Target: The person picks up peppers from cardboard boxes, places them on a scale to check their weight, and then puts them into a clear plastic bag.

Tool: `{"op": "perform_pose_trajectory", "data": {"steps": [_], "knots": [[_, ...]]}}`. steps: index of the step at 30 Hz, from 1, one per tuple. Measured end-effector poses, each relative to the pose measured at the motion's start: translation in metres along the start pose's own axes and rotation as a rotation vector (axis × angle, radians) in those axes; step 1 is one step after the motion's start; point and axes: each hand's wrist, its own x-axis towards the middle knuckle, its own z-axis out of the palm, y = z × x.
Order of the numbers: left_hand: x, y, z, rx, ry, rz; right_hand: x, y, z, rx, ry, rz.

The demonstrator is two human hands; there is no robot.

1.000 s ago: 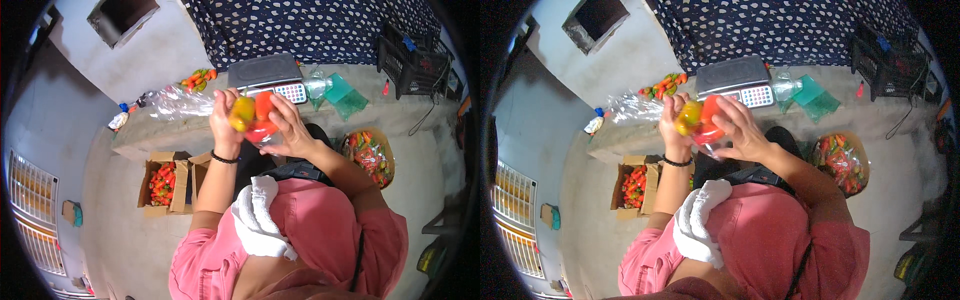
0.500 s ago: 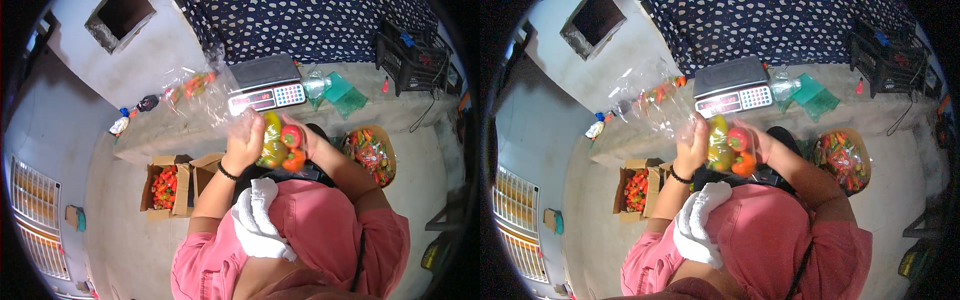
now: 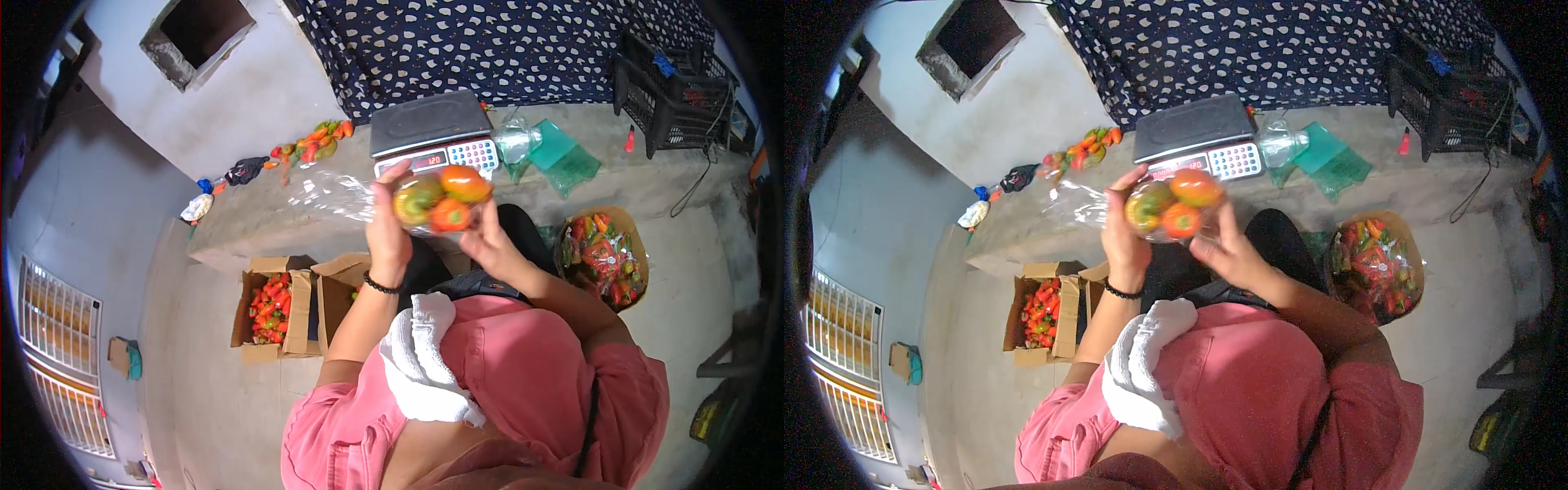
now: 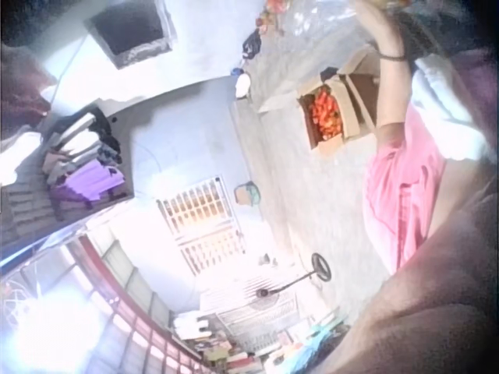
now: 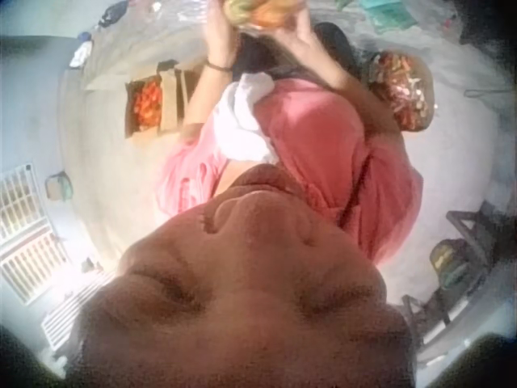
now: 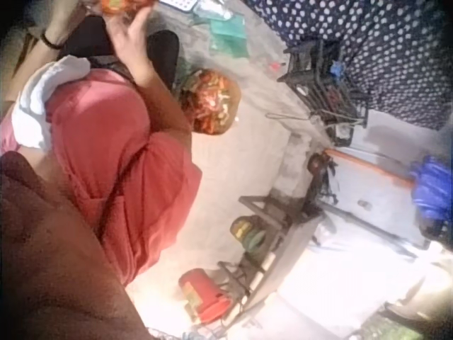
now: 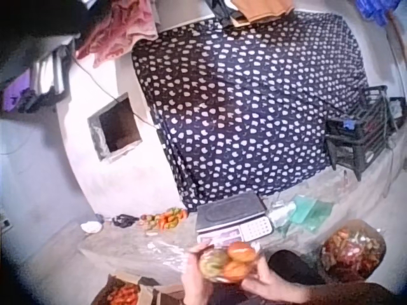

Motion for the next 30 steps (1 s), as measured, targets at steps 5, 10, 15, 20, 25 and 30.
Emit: {"op": "perform_pose_trajectory", "data": {"steps": [5, 10, 15, 20, 25, 30], "knots": [[-0.022, 0.016, 0.011, 0.730, -0.326, 0.452, 0.014, -0.011, -0.015, 0.695, -0.046, 0.652], [-0.015, 0.038, 0.006, 1.297, -0.691, 0.665, 0.005, 0.023, -0.031, 1.130, -0.363, 0.958], [-0.007, 0.012, -0.021, 0.133, -0.128, -0.237, 0.008, -0.030, -0.012, 0.281, -0.125, 0.236], [-0.019, 0.008, -0.005, -0.063, -0.263, -0.203, 0.007, -0.035, -0.004, -0.758, -0.102, -0.336], [-0.040, 0.014, 0.015, 0.796, -0.478, 0.177, 0.011, -0.007, -0.020, -0.475, 0.011, -0.222], [-0.030, 0.036, 0.013, 1.212, -0.620, 0.484, 0.002, 0.028, -0.021, 0.421, -0.235, 0.363]]}}
